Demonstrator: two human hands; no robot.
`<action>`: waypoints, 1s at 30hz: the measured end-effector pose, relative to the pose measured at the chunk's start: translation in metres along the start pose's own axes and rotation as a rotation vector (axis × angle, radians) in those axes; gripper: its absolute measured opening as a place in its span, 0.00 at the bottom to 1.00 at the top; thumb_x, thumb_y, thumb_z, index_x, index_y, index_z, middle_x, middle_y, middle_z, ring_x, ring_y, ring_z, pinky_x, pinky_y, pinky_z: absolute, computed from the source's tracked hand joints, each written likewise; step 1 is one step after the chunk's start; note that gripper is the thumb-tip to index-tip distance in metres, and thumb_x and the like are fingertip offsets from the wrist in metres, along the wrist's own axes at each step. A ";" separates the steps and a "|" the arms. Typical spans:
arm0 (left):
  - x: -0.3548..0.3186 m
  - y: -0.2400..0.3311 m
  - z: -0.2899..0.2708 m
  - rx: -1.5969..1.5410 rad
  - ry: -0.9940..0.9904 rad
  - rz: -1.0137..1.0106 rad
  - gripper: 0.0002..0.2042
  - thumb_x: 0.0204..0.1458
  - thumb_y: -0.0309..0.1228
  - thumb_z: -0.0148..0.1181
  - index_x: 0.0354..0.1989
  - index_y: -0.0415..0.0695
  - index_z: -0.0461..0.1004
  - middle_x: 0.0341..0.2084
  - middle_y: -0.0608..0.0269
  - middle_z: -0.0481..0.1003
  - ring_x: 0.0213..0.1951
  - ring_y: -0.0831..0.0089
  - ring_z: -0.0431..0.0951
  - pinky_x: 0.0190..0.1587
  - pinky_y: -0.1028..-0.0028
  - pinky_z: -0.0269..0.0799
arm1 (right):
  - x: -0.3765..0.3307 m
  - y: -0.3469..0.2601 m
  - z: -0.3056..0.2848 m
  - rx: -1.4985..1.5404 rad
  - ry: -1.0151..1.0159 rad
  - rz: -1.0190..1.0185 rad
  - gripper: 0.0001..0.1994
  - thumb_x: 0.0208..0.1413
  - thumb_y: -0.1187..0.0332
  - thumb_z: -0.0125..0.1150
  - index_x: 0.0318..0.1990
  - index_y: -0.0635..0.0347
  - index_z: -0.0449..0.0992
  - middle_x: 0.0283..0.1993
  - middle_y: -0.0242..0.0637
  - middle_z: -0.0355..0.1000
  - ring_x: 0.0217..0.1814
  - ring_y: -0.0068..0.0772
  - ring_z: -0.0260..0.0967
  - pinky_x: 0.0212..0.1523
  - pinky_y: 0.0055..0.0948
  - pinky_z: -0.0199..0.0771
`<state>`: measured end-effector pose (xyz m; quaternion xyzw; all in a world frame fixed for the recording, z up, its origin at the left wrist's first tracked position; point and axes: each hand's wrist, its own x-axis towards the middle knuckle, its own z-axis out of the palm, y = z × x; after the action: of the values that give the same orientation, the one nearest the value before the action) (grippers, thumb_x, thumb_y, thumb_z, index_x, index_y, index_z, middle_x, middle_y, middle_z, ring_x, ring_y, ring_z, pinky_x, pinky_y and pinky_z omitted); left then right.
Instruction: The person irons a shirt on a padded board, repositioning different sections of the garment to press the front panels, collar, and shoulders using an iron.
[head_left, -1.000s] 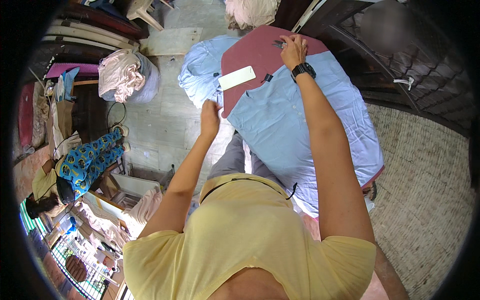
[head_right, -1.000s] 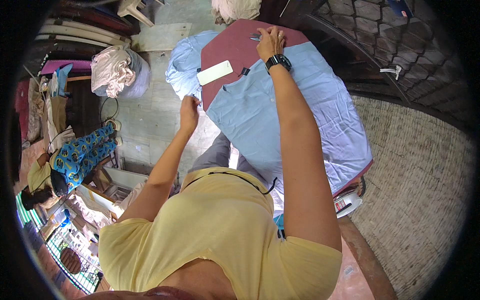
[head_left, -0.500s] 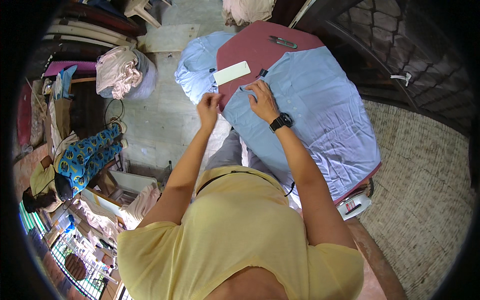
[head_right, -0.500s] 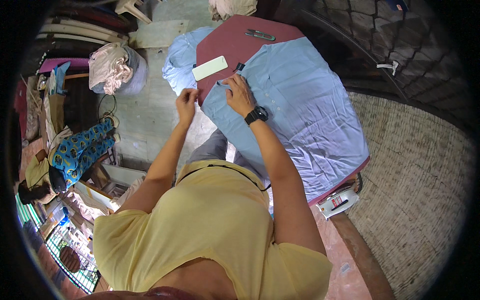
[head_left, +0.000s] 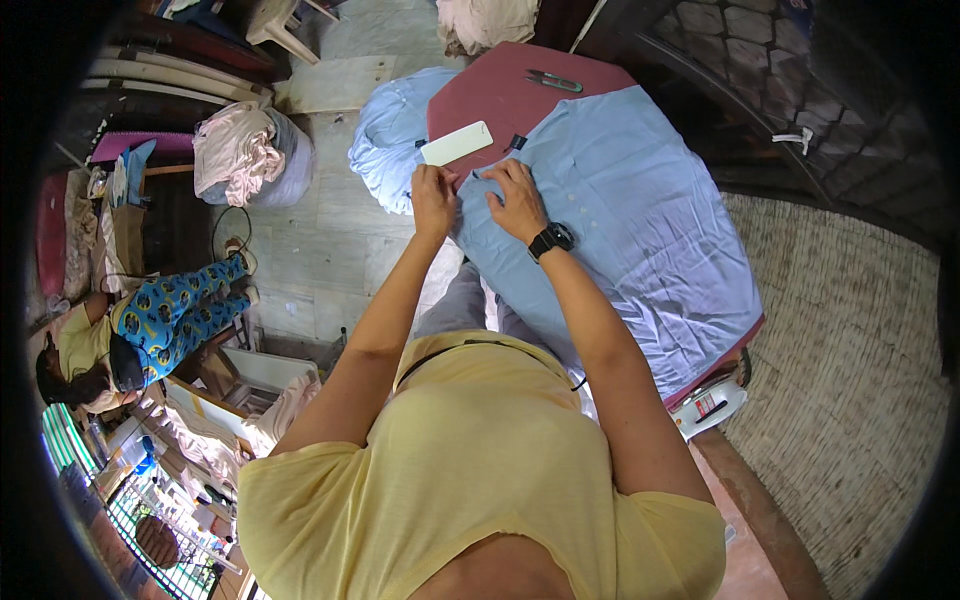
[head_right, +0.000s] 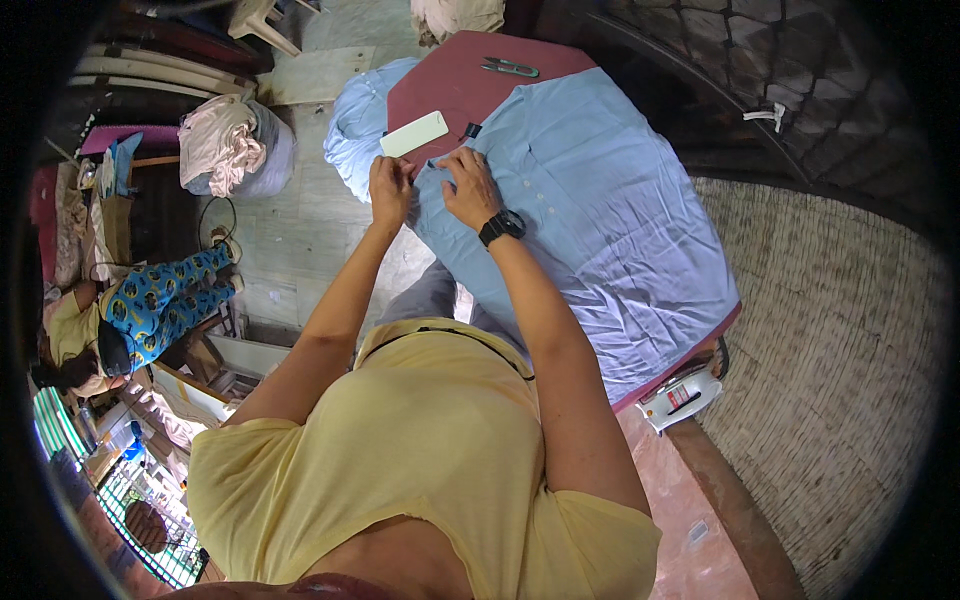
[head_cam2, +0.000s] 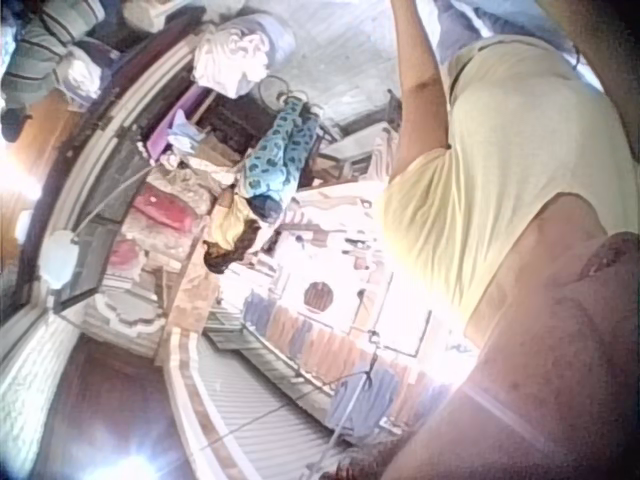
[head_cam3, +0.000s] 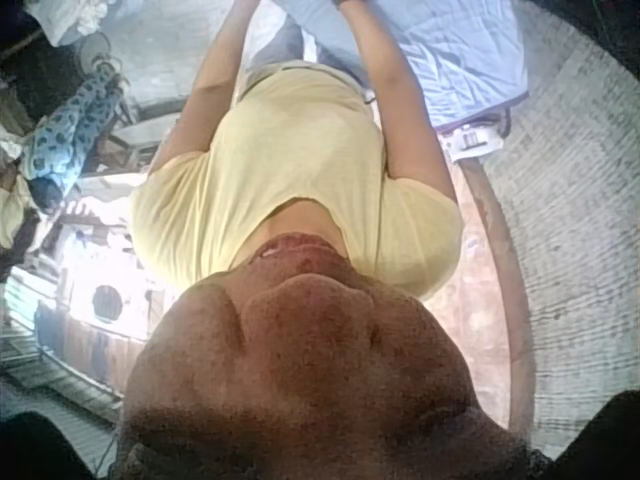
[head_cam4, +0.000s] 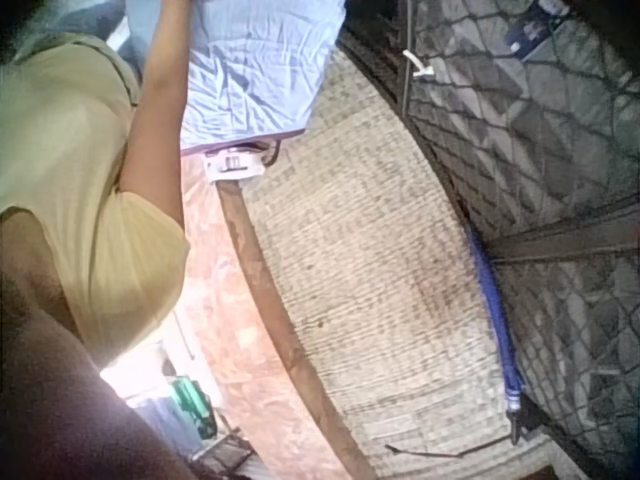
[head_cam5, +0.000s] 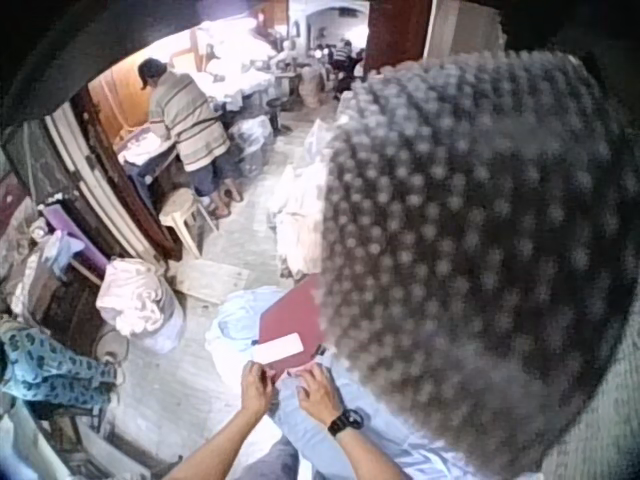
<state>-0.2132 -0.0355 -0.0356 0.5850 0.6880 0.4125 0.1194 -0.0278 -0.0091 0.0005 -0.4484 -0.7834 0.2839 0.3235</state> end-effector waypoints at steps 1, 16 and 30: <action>-0.002 -0.009 0.000 0.000 0.040 0.038 0.05 0.54 0.24 0.62 0.33 0.37 0.71 0.29 0.51 0.72 0.32 0.56 0.73 0.37 0.62 0.69 | 0.001 0.001 -0.001 0.007 0.005 0.006 0.16 0.44 0.77 0.64 0.44 0.57 0.76 0.46 0.40 0.66 0.54 0.46 0.63 0.57 0.42 0.65; -0.003 -0.011 -0.045 -0.324 -0.100 -0.272 0.07 0.64 0.30 0.54 0.43 0.38 0.72 0.33 0.60 0.77 0.34 0.74 0.76 0.38 0.76 0.71 | 0.007 -0.031 0.029 -0.339 0.136 0.087 0.04 0.53 0.67 0.62 0.34 0.53 0.77 0.46 0.35 0.68 0.51 0.42 0.61 0.53 0.44 0.59; 0.018 0.029 -0.046 -0.390 -0.631 0.109 0.24 0.51 0.20 0.62 0.58 0.51 0.73 0.49 0.56 0.65 0.48 0.62 0.70 0.52 0.68 0.71 | -0.047 -0.054 -0.021 -0.007 0.136 0.001 0.14 0.53 0.73 0.59 0.48 0.59 0.72 0.49 0.41 0.69 0.56 0.49 0.63 0.58 0.46 0.62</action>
<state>-0.2272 -0.0399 0.0195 0.6855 0.4936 0.3410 0.4125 -0.0222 -0.0709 0.0416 -0.4685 -0.7603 0.2499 0.3743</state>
